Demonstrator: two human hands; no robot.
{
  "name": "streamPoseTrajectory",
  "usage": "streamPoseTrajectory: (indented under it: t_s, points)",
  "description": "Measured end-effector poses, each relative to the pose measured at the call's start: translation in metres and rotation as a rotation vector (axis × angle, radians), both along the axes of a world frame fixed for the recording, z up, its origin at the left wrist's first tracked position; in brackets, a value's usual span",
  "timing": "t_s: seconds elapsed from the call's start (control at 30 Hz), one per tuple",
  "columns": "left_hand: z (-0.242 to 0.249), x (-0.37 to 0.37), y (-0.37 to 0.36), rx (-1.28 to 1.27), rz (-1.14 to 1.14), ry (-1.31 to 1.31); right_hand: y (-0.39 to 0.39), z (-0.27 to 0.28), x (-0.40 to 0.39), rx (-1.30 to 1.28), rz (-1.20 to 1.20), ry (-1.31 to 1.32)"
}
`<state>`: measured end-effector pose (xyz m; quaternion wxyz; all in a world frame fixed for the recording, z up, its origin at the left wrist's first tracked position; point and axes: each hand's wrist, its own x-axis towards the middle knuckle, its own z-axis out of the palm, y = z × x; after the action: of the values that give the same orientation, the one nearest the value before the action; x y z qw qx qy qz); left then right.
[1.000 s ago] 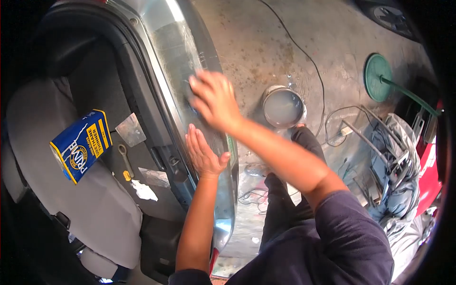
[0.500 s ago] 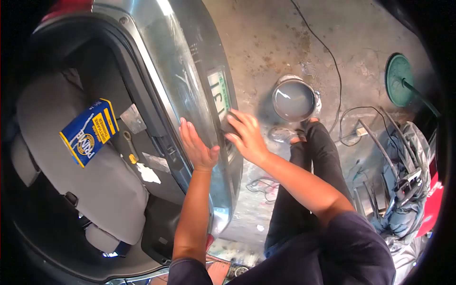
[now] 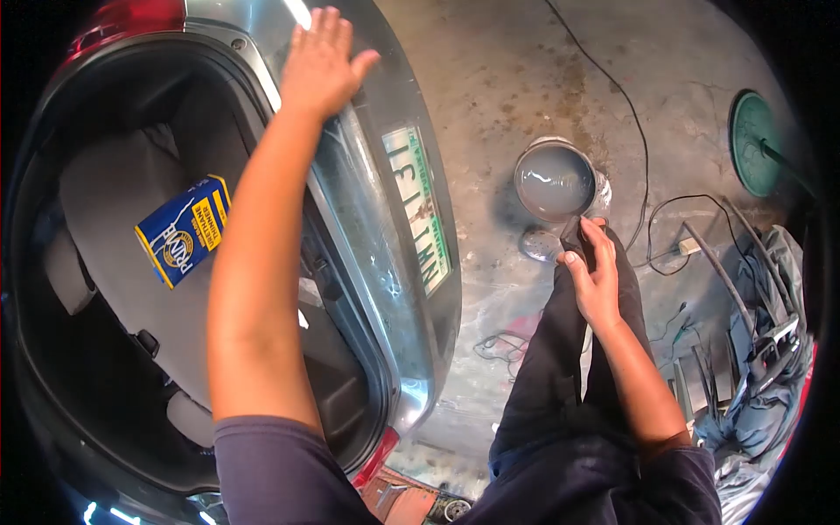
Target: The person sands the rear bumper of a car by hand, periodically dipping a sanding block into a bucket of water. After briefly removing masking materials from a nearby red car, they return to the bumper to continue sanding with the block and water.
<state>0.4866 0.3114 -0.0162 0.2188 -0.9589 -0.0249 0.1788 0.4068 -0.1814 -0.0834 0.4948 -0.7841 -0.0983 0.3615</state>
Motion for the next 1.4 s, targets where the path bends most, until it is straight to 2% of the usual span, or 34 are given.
streamPoseTrajectory:
  t_s: [0.03, 0.13, 0.2, 0.3, 0.33, 0.37, 0.47, 0.5, 0.53, 0.57, 0.6, 0.63, 0.67, 0.73, 0.8, 0.83, 0.87, 0.9, 0.93, 1.0, 1.03, 1.1, 1.17, 1.2, 1.23, 1.27, 1.3, 1.33, 1.37, 1.4]
  points:
    - [-0.006, -0.017, -0.009, 0.028, -0.102, 0.024, 0.000, 0.004, -0.002, 0.019, 0.008, 0.025]
    - [0.001, -0.077, -0.057, -0.141, -0.186, 0.141, 0.002, 0.001, 0.003, 0.041, -0.018, 0.085]
    - [0.004, -0.119, -0.098, -0.197, -0.219, 0.277, 0.007, -0.007, 0.008, 0.051, -0.159, 0.255]
    - [-0.003, -0.192, -0.175, -0.330, -0.085, 0.593, 0.009, -0.023, 0.027, 0.007, -0.207, 0.499]
    - [-0.015, -0.229, -0.201, -0.408, -0.065, 0.513, 0.008, -0.032, 0.034, -0.020, -0.197, 0.579]
    - [-0.025, -0.255, -0.229, -0.489, -0.045, 0.435, 0.004, -0.053, 0.030, -0.055, -0.164, 0.494]
    - [-0.061, -0.258, -0.302, -0.696, 0.347, 0.351, 0.007, -0.103, 0.019, -0.136, -0.263, 0.798]
    - [-0.081, -0.248, -0.321, -0.748, 0.491, 0.319, 0.011, -0.119, 0.011, -0.174, -0.259, 0.729]
    - [-0.106, -0.237, -0.336, -0.807, 0.634, 0.284, 0.012, -0.138, 0.006, -0.183, -0.234, 0.782]
    - [-0.146, -0.236, -0.347, -0.943, 0.810, 0.153, 0.016, -0.159, 0.000, -0.212, -0.193, 0.646]
    - [-0.199, -0.241, -0.358, -1.075, 0.995, 0.022, 0.024, -0.170, -0.001, -0.226, -0.264, 0.705]
    - [-0.248, -0.239, -0.369, -1.196, 1.192, -0.111, 0.016, -0.233, -0.018, -0.277, -0.166, 0.612]
    - [-0.290, -0.232, -0.373, -1.330, 1.411, -0.145, 0.025, -0.237, -0.008, -0.272, -0.184, 0.694]
    - [-0.371, -0.220, -0.378, -1.487, 1.779, -0.285, 0.042, -0.262, -0.001, -0.279, -0.250, 0.641]
    - [-0.406, -0.193, -0.363, -1.492, 1.760, -0.160, 0.047, -0.318, -0.011, -0.152, -0.379, 0.727]
    - [-0.435, -0.191, -0.368, -1.420, 1.857, -0.259, 0.057, -0.315, -0.001, -0.220, -0.397, 0.752]
    - [-0.448, -0.181, -0.369, -1.281, 1.951, -0.287, 0.051, -0.368, -0.018, -0.238, -0.395, 0.685]
    - [-0.458, -0.171, -0.366, -1.326, 2.087, -0.225, 0.055, -0.373, -0.010, -0.328, -0.316, 0.726]
    - [-0.453, -0.154, -0.365, -1.354, 2.244, -0.276, 0.062, -0.374, -0.001, -0.416, -0.239, 0.766]
    - [-0.497, -0.171, -0.368, -1.421, 2.227, -0.267, 0.053, -0.419, -0.015, -0.321, -0.211, 0.730]
    - [-0.491, -0.171, -0.372, -1.364, 2.164, -0.211, 0.046, -0.425, -0.023, -0.276, -0.197, 0.719]
    - [-0.469, -0.162, -0.362, -1.248, 2.019, -0.140, 0.040, -0.413, -0.015, -0.445, 0.002, 0.672]
    - [-0.435, -0.158, -0.355, -1.098, 1.718, -0.101, 0.059, -0.385, -0.004, -0.549, -0.239, 0.709]
    - [-0.409, -0.158, -0.353, -1.008, 1.572, -0.094, 0.057, -0.376, -0.009, -0.505, -0.311, 0.666]
    - [-0.380, -0.159, -0.351, -1.063, 1.466, -0.093, 0.048, -0.372, -0.013, -0.432, -0.306, 0.721]
    - [-0.346, -0.159, -0.348, -1.111, 1.356, -0.097, 0.055, -0.324, -0.006, -0.440, -0.323, 0.677]
    - [-0.306, -0.153, -0.343, -1.128, 1.381, -0.135, 0.060, -0.293, 0.000, -0.499, -0.328, 0.679]
    - [-0.265, -0.149, -0.337, -1.149, 1.404, -0.176, 0.051, -0.295, -0.006, -0.516, -0.254, 0.526]
    - [-0.223, -0.152, -0.328, -1.155, 1.303, -0.266, 0.060, -0.259, 0.002, -0.453, -0.206, 0.449]
    - [-0.185, -0.155, -0.317, -1.155, 1.202, -0.355, 0.060, -0.251, 0.007, -0.455, -0.079, 0.325]
